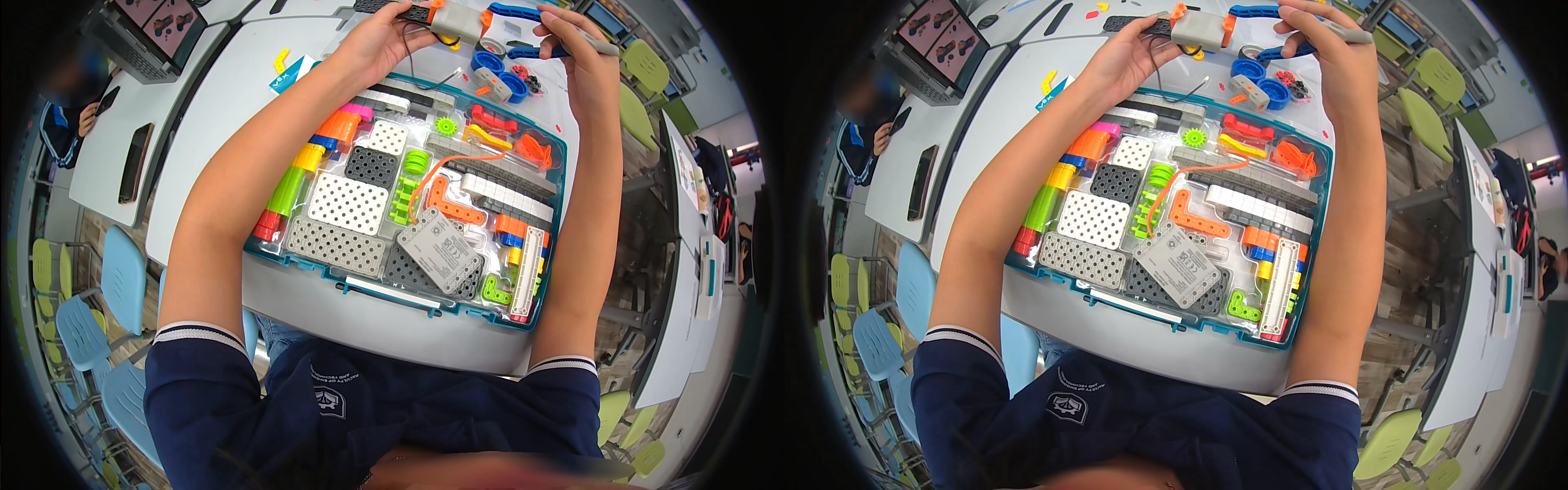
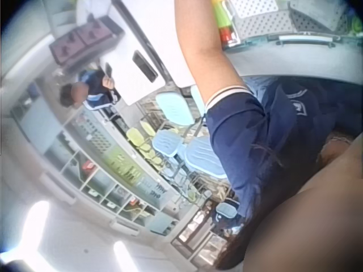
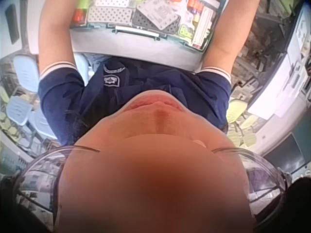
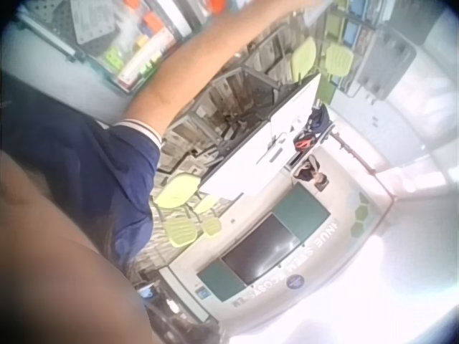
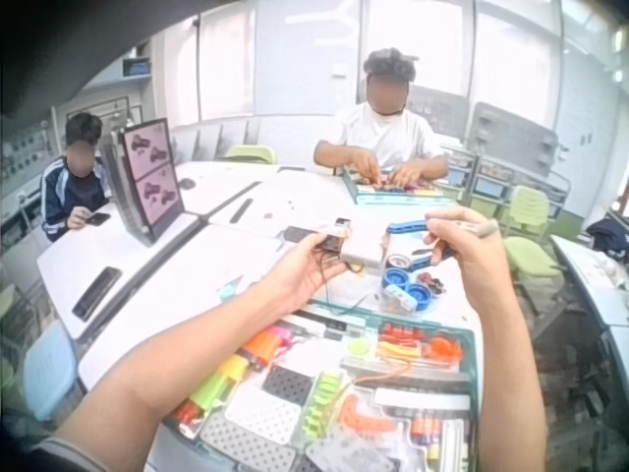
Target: The person assembles a small mechanical structure using colorful plastic components from an educational kit. They connect rods, gears, and connectors by hand, repeatedly adjusting and reconfiguring the assembly on a white table.
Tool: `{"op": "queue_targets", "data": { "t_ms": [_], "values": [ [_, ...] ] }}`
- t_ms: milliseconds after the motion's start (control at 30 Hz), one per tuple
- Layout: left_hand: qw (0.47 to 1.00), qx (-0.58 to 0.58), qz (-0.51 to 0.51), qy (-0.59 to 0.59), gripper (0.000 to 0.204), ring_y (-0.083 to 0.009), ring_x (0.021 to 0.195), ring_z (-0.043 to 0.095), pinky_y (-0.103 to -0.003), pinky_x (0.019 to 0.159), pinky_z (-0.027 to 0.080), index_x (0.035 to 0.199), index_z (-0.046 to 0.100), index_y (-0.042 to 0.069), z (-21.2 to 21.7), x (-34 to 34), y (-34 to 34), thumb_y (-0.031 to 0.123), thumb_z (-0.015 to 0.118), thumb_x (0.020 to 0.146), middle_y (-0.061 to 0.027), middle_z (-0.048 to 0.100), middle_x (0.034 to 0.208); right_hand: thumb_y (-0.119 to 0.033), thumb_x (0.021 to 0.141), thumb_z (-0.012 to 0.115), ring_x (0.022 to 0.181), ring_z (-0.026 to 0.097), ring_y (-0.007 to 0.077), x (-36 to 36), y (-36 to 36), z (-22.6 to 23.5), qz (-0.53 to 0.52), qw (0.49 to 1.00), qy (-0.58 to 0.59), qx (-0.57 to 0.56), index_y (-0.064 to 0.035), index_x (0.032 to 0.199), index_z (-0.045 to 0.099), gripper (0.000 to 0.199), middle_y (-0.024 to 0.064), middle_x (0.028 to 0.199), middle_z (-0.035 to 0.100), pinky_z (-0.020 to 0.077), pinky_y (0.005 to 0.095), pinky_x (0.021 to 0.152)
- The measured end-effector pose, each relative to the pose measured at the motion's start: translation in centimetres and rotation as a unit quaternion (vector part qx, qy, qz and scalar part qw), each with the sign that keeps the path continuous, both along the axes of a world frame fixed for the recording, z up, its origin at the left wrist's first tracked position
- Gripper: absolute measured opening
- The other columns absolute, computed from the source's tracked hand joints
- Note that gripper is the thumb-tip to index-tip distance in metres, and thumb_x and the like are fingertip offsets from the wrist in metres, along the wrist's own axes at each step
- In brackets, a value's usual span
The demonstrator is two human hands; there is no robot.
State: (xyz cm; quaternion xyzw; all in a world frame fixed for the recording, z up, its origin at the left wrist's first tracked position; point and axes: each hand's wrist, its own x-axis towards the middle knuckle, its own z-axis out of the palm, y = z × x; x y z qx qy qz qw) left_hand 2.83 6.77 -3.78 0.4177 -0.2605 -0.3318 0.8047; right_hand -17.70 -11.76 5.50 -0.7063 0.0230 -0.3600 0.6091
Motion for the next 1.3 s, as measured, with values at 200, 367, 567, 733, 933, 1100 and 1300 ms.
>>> {"op": "queue_targets", "data": {
  "t_ms": [200, 367, 567, 733, 933, 1100, 1300],
  "values": [
    [0.996, -0.040, -0.024, 0.077, 0.029, -0.0286, 0.117, 0.066, -0.035, 0.107, 0.056, 0.119, 0.057, -0.007, 0.6, -0.6, 0.0, 0.019, 0.051, 0.108, -0.0205, 0.065, 0.121, -0.006, 0.090, 0.072, 0.059, 0.062, 0.0120, 0.1, 0.3, -0.2, 0.011, 0.999, -0.017, -0.026, 0.0036, 0.100, 0.071, 0.014, 0.0087, 0.079, 0.070, 0.0509, 0.0241, 0.055],
    [0.985, -0.092, -0.044, 0.137, 0.025, -0.0267, 0.115, 0.066, -0.034, 0.103, 0.058, 0.113, 0.060, -0.008, 0.6, -0.5, -0.3, 0.016, 0.054, 0.108, -0.0206, 0.065, 0.119, -0.005, 0.090, 0.074, 0.059, 0.064, 0.0126, 0.5, 0.6, -0.9, 0.026, 0.998, 0.027, -0.047, 0.0030, 0.099, 0.070, 0.013, 0.0091, 0.080, 0.069, 0.0516, 0.0252, 0.053],
    [0.989, -0.065, -0.088, 0.101, 0.026, -0.0237, 0.113, 0.067, -0.032, 0.104, 0.056, 0.117, 0.062, -0.006, -0.3, 0.6, -0.4, 0.017, 0.058, 0.106, -0.0175, 0.068, 0.119, -0.008, 0.092, 0.074, 0.063, 0.065, 0.0113, 0.9, 0.8, -1.5, 0.016, 0.997, 0.038, -0.059, 0.0021, 0.102, 0.070, 0.015, 0.0085, 0.082, 0.070, 0.0510, 0.0239, 0.055],
    [0.997, -0.024, -0.071, 0.032, 0.030, -0.0213, 0.113, 0.066, -0.035, 0.106, 0.053, 0.124, 0.063, 0.000, -0.4, 0.2, -0.4, 0.024, 0.061, 0.105, -0.0114, 0.069, 0.120, -0.011, 0.092, 0.075, 0.065, 0.066, 0.0095, 0.7, 1.2, -1.6, -0.009, 0.995, 0.086, -0.048, -0.0005, 0.105, 0.071, 0.017, 0.0063, 0.083, 0.072, 0.0502, 0.0225, 0.057],
    [0.996, 0.012, -0.018, 0.089, 0.038, -0.0222, 0.117, 0.064, -0.036, 0.109, 0.052, 0.126, 0.062, 0.000, -0.3, -0.1, -0.5, 0.032, 0.063, 0.104, -0.0135, 0.066, 0.126, -0.010, 0.089, 0.077, 0.073, 0.068, 0.0101, 0.2, 1.5, -1.1, 0.010, 0.993, 0.098, -0.061, -0.0010, 0.108, 0.072, 0.022, 0.0063, 0.086, 0.074, 0.0521, 0.0231, 0.064],
    [0.994, 0.009, -0.027, 0.101, 0.040, -0.0267, 0.117, 0.065, -0.039, 0.108, 0.054, 0.126, 0.061, -0.002, -0.2, -0.2, -0.4, 0.032, 0.061, 0.105, -0.0172, 0.065, 0.126, -0.007, 0.087, 0.078, 0.079, 0.069, 0.0107, 0.1, 1.1, -1.1, 0.026, 0.992, 0.092, -0.086, -0.0001, 0.108, 0.074, 0.023, 0.0064, 0.092, 0.075, 0.0527, 0.0233, 0.071],
    [0.995, 0.005, -0.057, 0.078, 0.039, -0.0294, 0.116, 0.067, -0.041, 0.107, 0.055, 0.125, 0.060, -0.003, 0.1, -0.5, -0.5, 0.032, 0.053, 0.109, -0.0185, 0.068, 0.118, -0.018, 0.091, 0.077, 0.102, 0.069, 0.0145, 0.2, -0.3, -1.2, 0.037, 0.961, 0.109, -0.252, -0.0049, 0.112, 0.078, 0.024, 0.0061, 0.110, 0.073, 0.0522, 0.0262, 0.087]
  ]
}}
